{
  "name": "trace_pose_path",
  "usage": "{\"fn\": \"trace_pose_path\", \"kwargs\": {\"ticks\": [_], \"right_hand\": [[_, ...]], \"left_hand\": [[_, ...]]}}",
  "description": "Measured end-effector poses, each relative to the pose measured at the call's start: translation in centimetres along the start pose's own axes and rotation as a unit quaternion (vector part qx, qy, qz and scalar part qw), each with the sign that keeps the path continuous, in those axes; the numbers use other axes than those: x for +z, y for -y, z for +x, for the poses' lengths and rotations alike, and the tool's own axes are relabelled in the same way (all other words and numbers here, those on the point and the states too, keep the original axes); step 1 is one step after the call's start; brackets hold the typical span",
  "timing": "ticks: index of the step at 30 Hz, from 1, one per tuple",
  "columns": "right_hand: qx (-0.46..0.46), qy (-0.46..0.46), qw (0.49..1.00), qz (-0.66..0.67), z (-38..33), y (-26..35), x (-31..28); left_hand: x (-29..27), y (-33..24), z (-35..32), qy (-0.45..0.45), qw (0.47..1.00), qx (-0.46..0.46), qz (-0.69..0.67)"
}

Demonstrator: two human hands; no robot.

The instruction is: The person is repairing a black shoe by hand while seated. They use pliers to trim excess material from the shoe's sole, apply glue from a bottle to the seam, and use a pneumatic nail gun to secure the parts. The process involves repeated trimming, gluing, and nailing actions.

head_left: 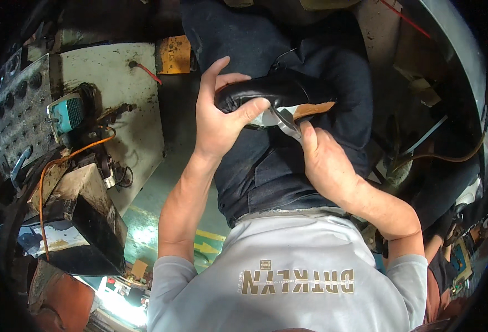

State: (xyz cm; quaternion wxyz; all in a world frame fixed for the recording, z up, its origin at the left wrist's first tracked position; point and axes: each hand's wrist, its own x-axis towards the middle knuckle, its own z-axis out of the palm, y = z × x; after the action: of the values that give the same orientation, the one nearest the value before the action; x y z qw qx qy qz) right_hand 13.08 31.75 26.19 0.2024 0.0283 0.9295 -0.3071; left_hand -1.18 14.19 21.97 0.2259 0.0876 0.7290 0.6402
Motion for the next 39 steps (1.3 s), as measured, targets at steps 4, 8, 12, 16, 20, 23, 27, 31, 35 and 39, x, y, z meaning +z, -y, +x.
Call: {"fn": "trace_pose_path", "kwargs": {"ticks": [4, 8, 12, 16, 20, 23, 27, 31, 35, 39], "right_hand": [[-0.028, -0.010, 0.997, 0.078, 0.4, -1.1, -0.2], [0.034, 0.104, 0.961, 0.255, 0.1, -1.4, -5.1], [-0.043, -0.063, 0.938, 0.339, -1.1, -1.1, -4.8], [-0.061, -0.147, 0.952, 0.261, 1.3, 0.2, -0.6], [-0.020, -0.120, 0.957, 0.261, 1.0, 2.1, -2.4], [-0.036, -0.169, 0.941, 0.292, 1.0, 1.3, -0.4], [-0.029, -0.109, 0.976, 0.186, 2.2, 0.8, -1.6], [-0.083, -0.221, 0.936, 0.260, 1.8, 1.4, -0.7], [-0.011, -0.092, 0.955, 0.281, 1.8, 0.8, -1.3], [0.028, -0.130, 0.861, 0.491, 0.6, -0.4, 0.1]], "left_hand": [[0.0, -0.7, 0.0, 0.000, 0.998, -0.010, 0.058], [-0.2, -0.7, 0.0, -0.003, 0.998, -0.040, 0.045], [-0.2, -0.9, 0.2, 0.001, 0.997, -0.024, 0.078], [-0.4, -1.4, 0.7, 0.014, 0.998, -0.038, 0.042], [-1.4, -0.3, -0.5, -0.020, 0.998, -0.034, 0.048], [-2.0, 1.2, -0.4, -0.014, 0.997, -0.015, 0.068], [-1.5, 0.7, 0.3, 0.012, 0.999, -0.013, 0.037], [-1.4, 0.9, 0.0, 0.006, 0.999, -0.009, 0.041], [-1.5, -0.1, -0.2, 0.008, 0.999, -0.043, 0.014], [-1.2, 0.4, -0.3, -0.001, 1.000, -0.014, 0.021]]}}
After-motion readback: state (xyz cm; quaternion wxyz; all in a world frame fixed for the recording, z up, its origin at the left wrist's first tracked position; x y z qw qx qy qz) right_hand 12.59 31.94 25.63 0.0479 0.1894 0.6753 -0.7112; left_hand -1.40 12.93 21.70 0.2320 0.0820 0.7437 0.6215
